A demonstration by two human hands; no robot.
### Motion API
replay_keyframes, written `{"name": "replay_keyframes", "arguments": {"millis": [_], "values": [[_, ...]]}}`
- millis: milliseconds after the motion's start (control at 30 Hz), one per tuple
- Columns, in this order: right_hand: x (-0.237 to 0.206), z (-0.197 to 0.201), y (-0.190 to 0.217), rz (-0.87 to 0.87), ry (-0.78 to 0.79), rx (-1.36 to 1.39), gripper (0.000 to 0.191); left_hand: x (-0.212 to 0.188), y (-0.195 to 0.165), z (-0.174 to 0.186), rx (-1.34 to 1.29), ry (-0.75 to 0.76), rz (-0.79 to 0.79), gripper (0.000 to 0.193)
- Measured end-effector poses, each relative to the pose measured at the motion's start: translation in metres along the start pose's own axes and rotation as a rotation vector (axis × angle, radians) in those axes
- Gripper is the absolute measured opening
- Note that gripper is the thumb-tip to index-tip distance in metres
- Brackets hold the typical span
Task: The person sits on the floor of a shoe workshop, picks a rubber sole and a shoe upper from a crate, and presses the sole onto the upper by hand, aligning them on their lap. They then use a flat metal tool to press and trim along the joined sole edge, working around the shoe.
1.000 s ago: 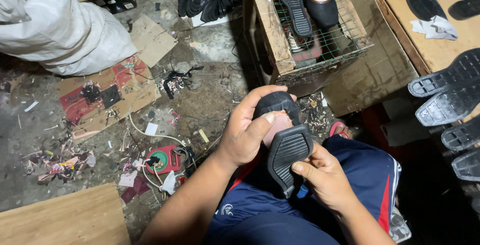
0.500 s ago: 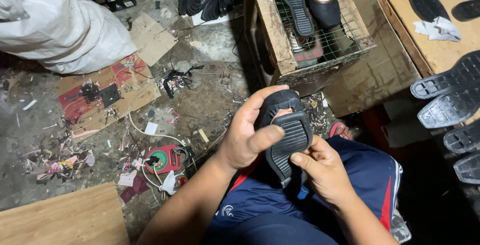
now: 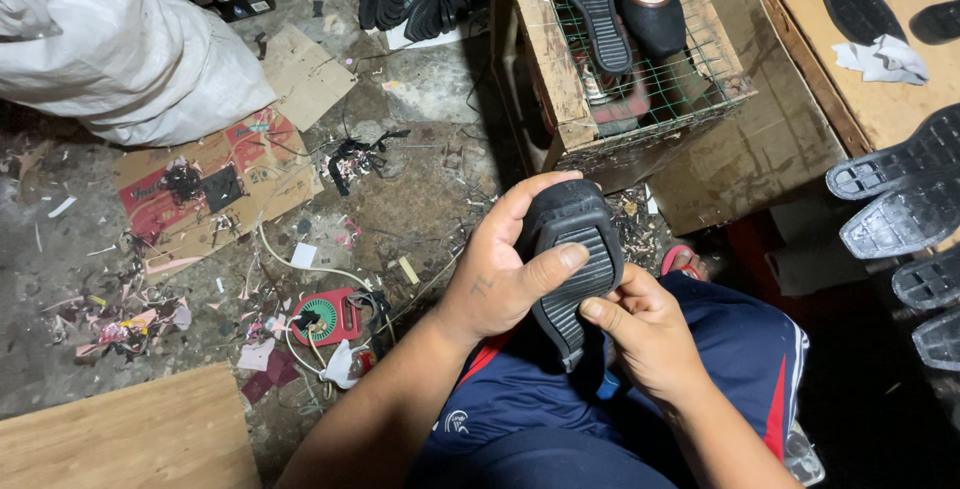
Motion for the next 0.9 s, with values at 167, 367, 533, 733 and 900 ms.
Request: {"name": "replay_keyframes", "arguments": {"millis": [167, 367, 533, 733, 900], "values": [[0.0015, -0.0024, 0.0014, 0.015, -0.001, 0.005, 0.027, 0.0004, 0.0018, 0.0000, -0.002, -0.011, -0.002, 0.061], [0.0022, -0.0019, 0.0005, 0.011, 0.000, -0.003, 0.027, -0.0001, 0.0022, 0.0008, 0.019, -0.020, -0.012, 0.059], [0.0024, -0.0024, 0.0022, 0.008, -0.001, -0.012, 0.027, 0.0004, 0.0031, 0.0000, -0.014, -0.033, -0.012, 0.058], [0.0036, -0.0048, 0.0042, 0.001, 0.010, 0.012, 0.029, -0.0001, 0.0026, 0.0015, -0.009, -0.035, -0.018, 0.056], [0.0037, -0.0074, 0.0070, -0.005, 0.011, 0.023, 0.030, 0.0008, 0.0028, 0.0007, -0.013, -0.039, -0.032, 0.055]]}}
Point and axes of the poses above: each hand's wrist, its own x-axis towards the middle knuckle, its own z-axis out of the back of the hand, y = z × x, the point moved 1 cm from there along x, towards the middle knuckle, and after that the axes turned 8 degrees about -x, right-handed, at the moved point
